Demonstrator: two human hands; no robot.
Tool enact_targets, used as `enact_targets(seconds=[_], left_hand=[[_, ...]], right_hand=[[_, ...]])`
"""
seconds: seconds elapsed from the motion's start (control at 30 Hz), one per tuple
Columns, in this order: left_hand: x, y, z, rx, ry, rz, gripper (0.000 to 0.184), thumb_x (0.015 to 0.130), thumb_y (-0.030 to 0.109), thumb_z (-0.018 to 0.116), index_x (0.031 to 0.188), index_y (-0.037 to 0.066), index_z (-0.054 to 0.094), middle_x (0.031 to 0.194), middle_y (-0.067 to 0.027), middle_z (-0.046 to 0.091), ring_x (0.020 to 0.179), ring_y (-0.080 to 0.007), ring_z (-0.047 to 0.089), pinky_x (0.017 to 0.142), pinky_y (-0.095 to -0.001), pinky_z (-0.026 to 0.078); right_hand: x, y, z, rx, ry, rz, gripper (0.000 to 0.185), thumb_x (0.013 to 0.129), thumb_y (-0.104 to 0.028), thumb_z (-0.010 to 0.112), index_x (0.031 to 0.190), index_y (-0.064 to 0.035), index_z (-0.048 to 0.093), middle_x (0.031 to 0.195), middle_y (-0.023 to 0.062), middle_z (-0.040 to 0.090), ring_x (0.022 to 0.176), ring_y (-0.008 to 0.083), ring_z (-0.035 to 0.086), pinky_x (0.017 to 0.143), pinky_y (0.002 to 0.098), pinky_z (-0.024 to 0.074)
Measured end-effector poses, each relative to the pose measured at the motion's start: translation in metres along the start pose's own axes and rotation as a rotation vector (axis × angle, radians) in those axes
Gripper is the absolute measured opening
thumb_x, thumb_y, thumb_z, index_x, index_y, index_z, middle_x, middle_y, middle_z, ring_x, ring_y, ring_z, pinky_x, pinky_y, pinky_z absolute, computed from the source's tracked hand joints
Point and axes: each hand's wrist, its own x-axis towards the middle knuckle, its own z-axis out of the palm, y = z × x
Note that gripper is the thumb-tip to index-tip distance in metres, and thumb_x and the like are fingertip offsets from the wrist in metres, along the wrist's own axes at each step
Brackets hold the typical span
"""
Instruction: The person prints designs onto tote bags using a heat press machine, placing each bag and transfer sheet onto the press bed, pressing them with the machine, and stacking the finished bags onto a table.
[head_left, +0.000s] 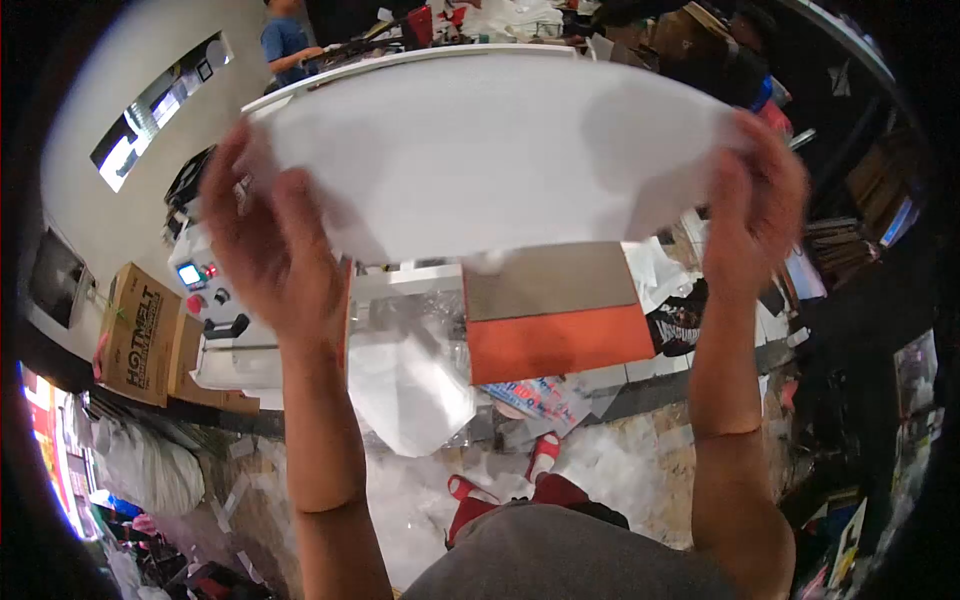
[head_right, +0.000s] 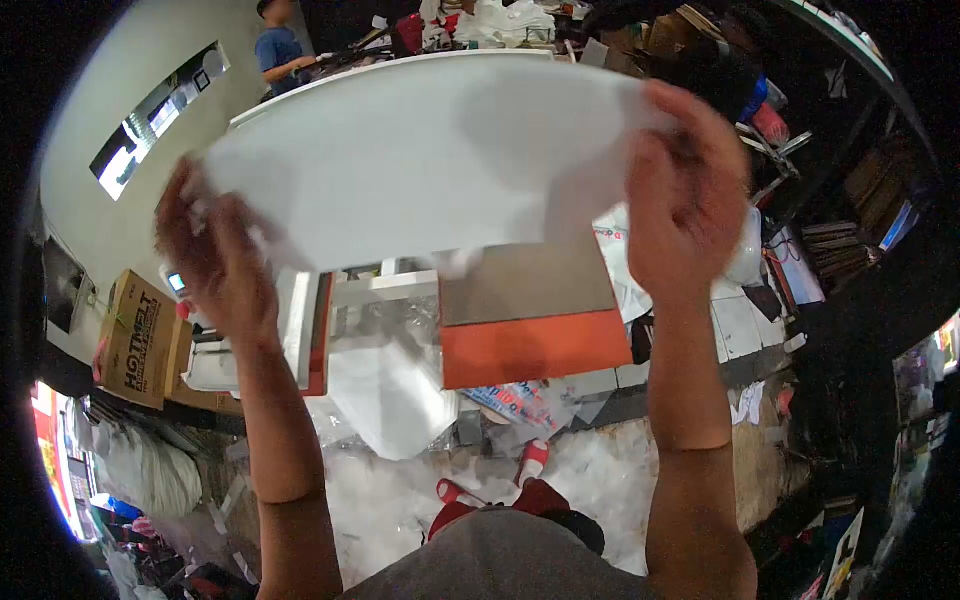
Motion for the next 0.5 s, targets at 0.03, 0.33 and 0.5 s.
enact_targets(seconds=[0.03, 0.33, 0.5], left_hand=[[-0.004, 0.001, 0.018, 0.030, 0.099, 0.287, 0.043, 0.099, 0.009, 0.054, 0.137, -0.003, 0.041, 0.132, -0.0181, 0.051, 0.110, -0.0226, 0.059, 0.091, -0.0334, 0.050], [-0.198, -0.210, 0.116, 0.559, -0.535, -0.527, 0.044, 0.085, 0.006, 0.052, 0.128, 0.006, 0.060, 0.117, -0.0281, 0.061, 0.110, -0.0421, 0.058, 0.096, -0.0457, 0.046], [-0.304, -0.235, 0.086, 0.676, -0.677, -0.723, 0.042, 0.085, 0.010, 0.055, 0.125, 0.004, 0.062, 0.108, -0.0283, 0.064, 0.100, -0.0436, 0.062, 0.089, -0.0480, 0.050]], right_hand=[[0.001, -0.003, -0.016, 0.010, 0.057, -0.020, 0.032, 0.096, -0.004, 0.060, 0.127, 0.0002, 0.056, 0.115, 0.0089, 0.063, 0.086, 0.0114, 0.059, 0.078, 0.0246, 0.0491], [-0.231, 0.229, -0.050, -0.224, -0.429, 0.866, 0.031, 0.085, -0.011, 0.061, 0.115, -0.0030, 0.067, 0.090, 0.0178, 0.069, 0.072, 0.0212, 0.064, 0.070, 0.0335, 0.0513], [-0.347, 0.229, -0.086, -0.343, -0.606, 0.882, 0.029, 0.084, -0.012, 0.063, 0.111, -0.0021, 0.068, 0.081, 0.0182, 0.068, 0.072, 0.0322, 0.065, 0.070, 0.0409, 0.0521]])
